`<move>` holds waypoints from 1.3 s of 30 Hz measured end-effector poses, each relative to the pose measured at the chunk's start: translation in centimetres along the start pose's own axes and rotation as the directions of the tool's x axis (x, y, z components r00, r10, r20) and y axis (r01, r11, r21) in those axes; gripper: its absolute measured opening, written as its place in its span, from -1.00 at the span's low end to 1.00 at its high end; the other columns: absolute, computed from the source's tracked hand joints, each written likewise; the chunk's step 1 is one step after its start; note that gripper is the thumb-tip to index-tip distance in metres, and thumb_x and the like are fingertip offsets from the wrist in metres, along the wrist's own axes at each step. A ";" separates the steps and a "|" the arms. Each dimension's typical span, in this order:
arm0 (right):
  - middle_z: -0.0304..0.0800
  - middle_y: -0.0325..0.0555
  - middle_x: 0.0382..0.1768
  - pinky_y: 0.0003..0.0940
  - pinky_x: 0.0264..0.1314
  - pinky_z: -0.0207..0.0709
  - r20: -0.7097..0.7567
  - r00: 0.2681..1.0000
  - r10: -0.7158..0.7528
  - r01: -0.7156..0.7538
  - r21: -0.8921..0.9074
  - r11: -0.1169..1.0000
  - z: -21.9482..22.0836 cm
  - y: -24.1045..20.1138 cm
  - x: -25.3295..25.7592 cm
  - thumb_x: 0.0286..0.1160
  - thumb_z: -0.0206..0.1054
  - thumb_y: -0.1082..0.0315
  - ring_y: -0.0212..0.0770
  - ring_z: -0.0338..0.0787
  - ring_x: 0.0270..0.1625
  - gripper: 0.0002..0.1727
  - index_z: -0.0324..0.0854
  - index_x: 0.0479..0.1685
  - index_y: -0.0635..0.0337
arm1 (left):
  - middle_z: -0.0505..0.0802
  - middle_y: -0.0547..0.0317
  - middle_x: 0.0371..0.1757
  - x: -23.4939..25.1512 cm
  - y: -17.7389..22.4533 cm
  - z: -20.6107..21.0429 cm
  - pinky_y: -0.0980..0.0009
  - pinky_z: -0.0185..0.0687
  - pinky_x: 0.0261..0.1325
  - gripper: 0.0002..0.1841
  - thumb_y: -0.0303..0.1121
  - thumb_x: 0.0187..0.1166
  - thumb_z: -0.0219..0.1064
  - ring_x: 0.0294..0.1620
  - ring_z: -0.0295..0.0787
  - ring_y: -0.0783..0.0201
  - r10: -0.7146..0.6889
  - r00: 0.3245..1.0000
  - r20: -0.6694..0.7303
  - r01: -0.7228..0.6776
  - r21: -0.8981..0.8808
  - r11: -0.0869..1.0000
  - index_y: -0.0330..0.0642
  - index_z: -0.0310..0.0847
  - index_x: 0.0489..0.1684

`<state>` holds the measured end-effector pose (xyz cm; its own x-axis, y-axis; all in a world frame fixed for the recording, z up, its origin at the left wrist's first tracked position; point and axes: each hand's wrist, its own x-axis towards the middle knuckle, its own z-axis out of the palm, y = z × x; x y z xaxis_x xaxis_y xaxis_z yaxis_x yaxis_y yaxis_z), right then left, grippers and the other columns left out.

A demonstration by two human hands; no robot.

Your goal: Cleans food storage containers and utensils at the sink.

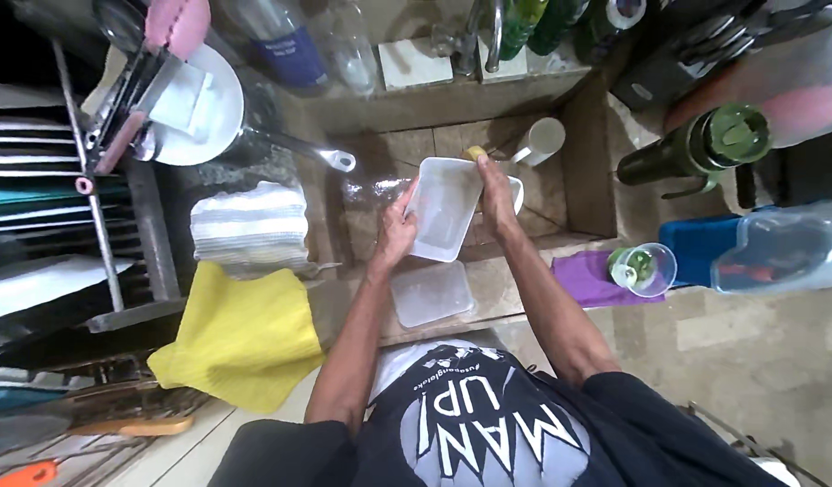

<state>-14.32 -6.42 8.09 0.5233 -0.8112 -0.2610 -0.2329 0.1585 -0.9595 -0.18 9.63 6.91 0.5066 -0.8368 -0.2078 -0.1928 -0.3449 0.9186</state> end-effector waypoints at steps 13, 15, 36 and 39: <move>0.74 -0.07 0.40 -0.21 0.52 0.56 0.290 0.955 -0.058 0.111 -0.172 0.979 -0.5 -1.8 0.6 0.89 -0.04 0.11 -0.30 0.73 0.39 -0.50 0.55 0.58 0.12 | 0.91 -0.08 -0.18 4.2 3.4 0.9 -0.02 0.74 0.18 -0.70 -0.19 0.67 0.33 -0.11 0.89 0.06 0.069 0.993 0.098 -0.097 0.321 0.942 -0.28 0.80 -0.06; 0.73 -0.03 0.39 -0.23 0.47 0.60 0.194 0.965 -0.176 0.195 -0.082 0.977 -0.4 -1.0 -0.9 0.83 0.10 0.21 -0.26 0.73 0.37 -0.56 0.56 0.52 0.21 | 0.91 -0.10 -0.14 5.2 3.7 0.6 -0.05 0.73 0.19 -0.69 -0.19 0.68 0.31 -0.08 0.89 0.02 0.024 0.998 0.055 -0.041 0.331 0.943 -0.29 0.79 -0.01; 0.88 -0.10 -0.12 -0.09 0.14 0.67 0.079 0.997 -0.001 0.019 -0.230 0.973 -1.8 -3.0 1.9 0.77 0.15 -0.07 -0.25 0.82 -0.04 -0.52 0.82 0.08 0.13 | 0.91 -0.11 -0.22 5.6 4.7 5.4 -0.19 0.72 0.04 -0.74 -0.25 0.69 0.27 -0.11 0.89 -0.13 0.271 0.953 0.133 -0.302 0.474 0.827 -0.23 0.83 -0.14; 0.86 -0.02 -0.10 -0.09 -0.01 0.78 0.125 0.991 -0.052 0.083 -0.265 0.961 -2.3 -1.4 0.5 0.54 0.38 0.18 -0.19 0.86 -0.15 -0.62 0.72 0.22 0.19 | 0.91 -0.10 -0.18 6.4 4.5 3.9 -0.15 0.71 0.10 -0.69 -0.12 0.62 0.36 -0.07 0.88 -0.12 0.208 0.976 0.064 -0.208 0.547 0.811 -0.21 0.83 -0.13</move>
<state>-15.63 -8.34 9.58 0.6331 -0.7414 -0.2224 -0.3973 -0.0647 -0.9154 -1.05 1.08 8.43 0.4007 -0.9156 -0.0337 -0.7217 -0.3381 0.6040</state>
